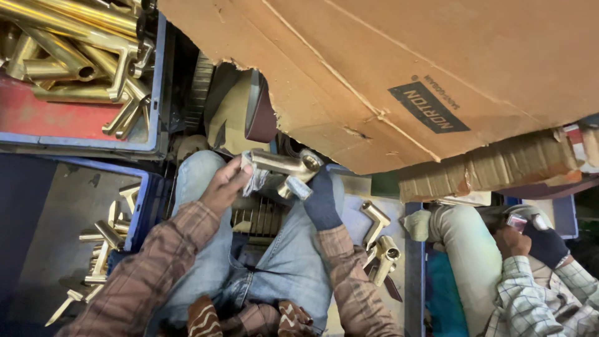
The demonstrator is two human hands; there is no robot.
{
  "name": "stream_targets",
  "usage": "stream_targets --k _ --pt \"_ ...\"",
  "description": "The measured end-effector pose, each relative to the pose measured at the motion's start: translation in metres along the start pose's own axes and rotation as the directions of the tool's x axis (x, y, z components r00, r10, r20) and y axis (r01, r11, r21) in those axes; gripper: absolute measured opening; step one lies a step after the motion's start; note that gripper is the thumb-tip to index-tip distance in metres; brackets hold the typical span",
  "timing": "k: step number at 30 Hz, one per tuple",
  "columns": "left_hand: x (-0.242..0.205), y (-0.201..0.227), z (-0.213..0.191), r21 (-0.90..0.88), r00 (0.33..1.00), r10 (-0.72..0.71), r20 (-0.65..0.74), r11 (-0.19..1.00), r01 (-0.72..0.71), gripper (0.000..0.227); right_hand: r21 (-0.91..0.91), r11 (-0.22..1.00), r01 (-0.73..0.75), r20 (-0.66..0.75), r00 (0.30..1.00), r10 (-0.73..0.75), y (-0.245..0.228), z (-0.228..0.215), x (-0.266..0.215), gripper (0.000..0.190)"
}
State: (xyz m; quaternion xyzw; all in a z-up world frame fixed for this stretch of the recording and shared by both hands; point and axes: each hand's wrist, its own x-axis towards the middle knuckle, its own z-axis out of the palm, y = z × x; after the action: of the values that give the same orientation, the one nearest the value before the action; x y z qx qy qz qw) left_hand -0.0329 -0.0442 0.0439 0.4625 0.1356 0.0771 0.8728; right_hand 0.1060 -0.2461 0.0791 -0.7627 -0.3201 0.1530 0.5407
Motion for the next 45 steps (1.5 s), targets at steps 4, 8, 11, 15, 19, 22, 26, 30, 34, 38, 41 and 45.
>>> stream_targets --k 4,8,11,15,19,22,26,30,34,38,41,45 --pt "0.026 -0.033 -0.021 -0.059 0.995 0.064 0.072 0.996 -0.06 0.047 -0.081 0.996 -0.022 -0.004 1.0 0.022 0.023 -0.002 0.013 0.058" --pt "0.046 -0.065 -0.031 -0.048 0.998 0.065 0.006 0.997 -0.064 0.044 -0.256 0.965 -0.061 -0.008 0.998 0.061 0.044 -0.003 0.022 0.068" --pt "0.054 -0.078 -0.033 -0.162 0.996 -0.047 -0.082 0.986 0.034 0.042 -0.288 0.958 -0.003 -0.006 1.0 0.001 0.061 -0.002 0.024 0.074" --pt "0.058 -0.076 -0.031 -0.243 0.992 -0.062 -0.108 0.97 0.034 0.036 -0.446 0.895 0.02 -0.005 1.0 -0.025 0.088 -0.001 0.024 0.084" --pt "0.058 -0.076 -0.03 -0.123 0.996 -0.006 -0.088 0.992 -0.005 0.024 -0.476 0.88 0.005 0.017 1.0 0.003 0.131 -0.003 0.02 0.078" --pt "0.064 -0.081 -0.031 -0.072 0.991 -0.002 -0.136 0.997 -0.007 0.019 -0.563 0.826 -0.017 0.01 1.0 0.027 0.16 -0.006 0.017 0.067" --pt "0.069 -0.09 -0.032 0.001 0.98 0.025 -0.196 1.0 -0.026 0.019 -0.578 0.815 -0.037 0.029 0.997 0.065 0.163 -0.006 0.019 0.059" --pt "0.072 -0.101 -0.034 -0.073 0.972 0.079 -0.219 0.993 -0.097 0.018 -0.409 0.911 -0.047 0.012 0.998 0.057 0.128 -0.001 0.026 0.071" --pt "0.08 -0.111 -0.036 -0.016 0.954 0.116 -0.277 0.992 -0.125 0.017 -0.519 0.854 -0.037 0.015 0.999 0.052 0.098 -0.001 0.035 0.071" --pt "0.084 -0.12 -0.039 -0.048 0.945 0.071 -0.319 0.995 -0.091 0.016 -0.459 0.887 -0.054 0.022 0.997 0.073 0.094 0.001 0.037 0.074" --pt "0.089 -0.125 -0.041 -0.062 0.928 0.015 -0.373 0.997 -0.041 0.016 -0.586 0.804 -0.095 0.02 0.991 0.131 0.105 0.001 0.039 0.072" --pt "0.095 -0.125 -0.045 -0.053 0.915 -0.036 -0.402 0.998 0.016 0.02 -0.62 0.783 -0.058 0.053 0.992 0.116 0.124 0.002 0.044 0.071"
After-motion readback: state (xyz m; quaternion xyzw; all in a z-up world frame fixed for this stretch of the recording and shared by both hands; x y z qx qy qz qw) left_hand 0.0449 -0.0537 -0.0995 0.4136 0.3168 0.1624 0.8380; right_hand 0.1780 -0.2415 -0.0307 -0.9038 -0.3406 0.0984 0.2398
